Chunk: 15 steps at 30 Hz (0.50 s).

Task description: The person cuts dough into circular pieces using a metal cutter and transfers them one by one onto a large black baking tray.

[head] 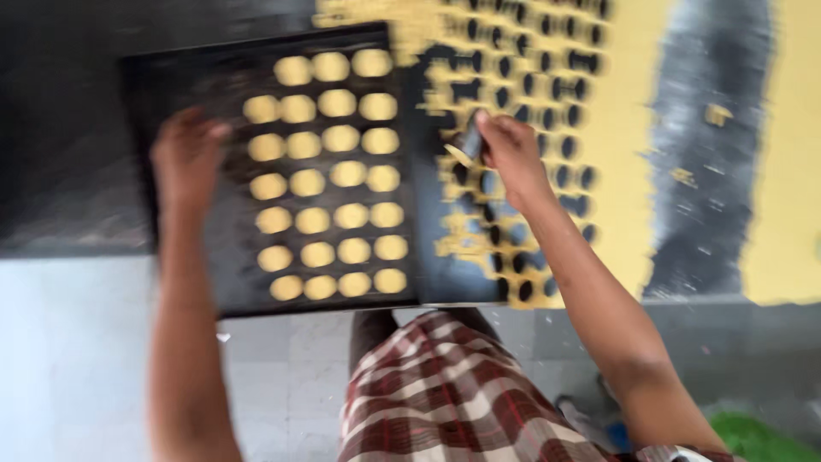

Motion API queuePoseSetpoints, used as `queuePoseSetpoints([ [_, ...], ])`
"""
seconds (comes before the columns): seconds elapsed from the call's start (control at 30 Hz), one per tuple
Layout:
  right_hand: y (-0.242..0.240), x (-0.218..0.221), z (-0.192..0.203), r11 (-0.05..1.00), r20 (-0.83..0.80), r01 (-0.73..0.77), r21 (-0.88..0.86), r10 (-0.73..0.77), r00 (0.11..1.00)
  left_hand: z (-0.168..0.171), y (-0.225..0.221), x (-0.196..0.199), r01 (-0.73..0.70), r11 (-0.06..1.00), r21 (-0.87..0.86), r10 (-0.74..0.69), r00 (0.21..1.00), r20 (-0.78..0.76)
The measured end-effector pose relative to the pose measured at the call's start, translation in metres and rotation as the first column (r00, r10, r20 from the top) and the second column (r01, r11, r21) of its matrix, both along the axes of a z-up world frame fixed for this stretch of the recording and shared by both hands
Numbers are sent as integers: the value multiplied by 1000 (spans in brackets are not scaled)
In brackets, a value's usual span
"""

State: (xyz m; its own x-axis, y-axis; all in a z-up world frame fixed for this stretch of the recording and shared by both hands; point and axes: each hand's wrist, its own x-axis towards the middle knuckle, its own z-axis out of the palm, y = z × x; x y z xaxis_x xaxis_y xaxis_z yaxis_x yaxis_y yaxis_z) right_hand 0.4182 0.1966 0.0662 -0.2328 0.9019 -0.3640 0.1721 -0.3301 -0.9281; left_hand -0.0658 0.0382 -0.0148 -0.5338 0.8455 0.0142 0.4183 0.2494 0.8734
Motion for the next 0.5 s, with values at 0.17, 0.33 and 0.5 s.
queuePoseSetpoints([
  [0.17, 11, -243, -26, 737, 50, -159, 656, 168, 984, -19, 46, -7, 73, 990, 122, -66, 996, -65],
  [0.33, 39, -302, -38, 512, 214, -183, 839, -1, 977, -35, 89, 0, 109, 993, 46, -100, 981, -168],
  [0.5, -13, -128, -17, 783, -15, 19, 621, -12, 1000, -52, 123, 8, 39, 995, -89, -71, 920, -385],
])
